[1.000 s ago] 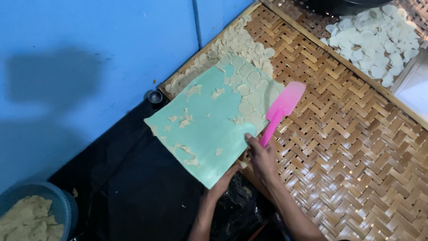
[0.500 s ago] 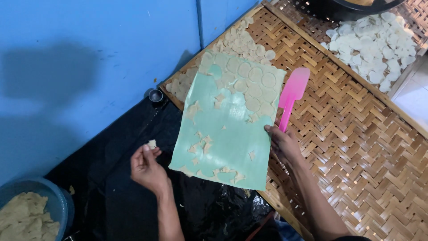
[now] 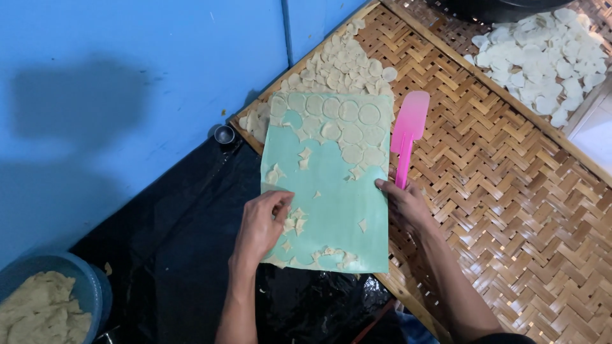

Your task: Using a pink spatula to scrape round food items from a plastic sheet onto a woven drying tray.

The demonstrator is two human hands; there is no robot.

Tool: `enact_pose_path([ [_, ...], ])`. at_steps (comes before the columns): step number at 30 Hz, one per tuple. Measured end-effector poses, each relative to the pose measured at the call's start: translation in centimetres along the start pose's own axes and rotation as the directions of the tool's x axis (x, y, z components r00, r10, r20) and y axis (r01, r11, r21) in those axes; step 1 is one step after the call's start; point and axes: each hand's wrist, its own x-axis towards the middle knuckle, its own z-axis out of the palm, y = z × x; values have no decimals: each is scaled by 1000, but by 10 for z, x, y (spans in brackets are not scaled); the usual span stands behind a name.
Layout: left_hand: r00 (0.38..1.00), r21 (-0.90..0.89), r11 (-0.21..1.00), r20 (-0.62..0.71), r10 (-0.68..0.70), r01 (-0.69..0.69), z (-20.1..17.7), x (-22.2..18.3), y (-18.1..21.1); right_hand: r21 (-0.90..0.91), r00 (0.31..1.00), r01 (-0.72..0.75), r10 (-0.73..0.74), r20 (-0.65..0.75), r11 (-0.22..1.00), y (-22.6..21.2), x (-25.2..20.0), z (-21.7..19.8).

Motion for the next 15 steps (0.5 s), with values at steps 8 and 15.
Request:
enact_pose_path([
  [8, 941, -5, 1000, -338, 3, -5, -2, 30, -50, 30, 997, 54, -56, 62, 998, 1, 5, -11],
  [15, 882, -812, 355, 380, -280, 462, 24, 50, -132, -378, 978, 156, -91, 186, 913, 7, 45, -34],
])
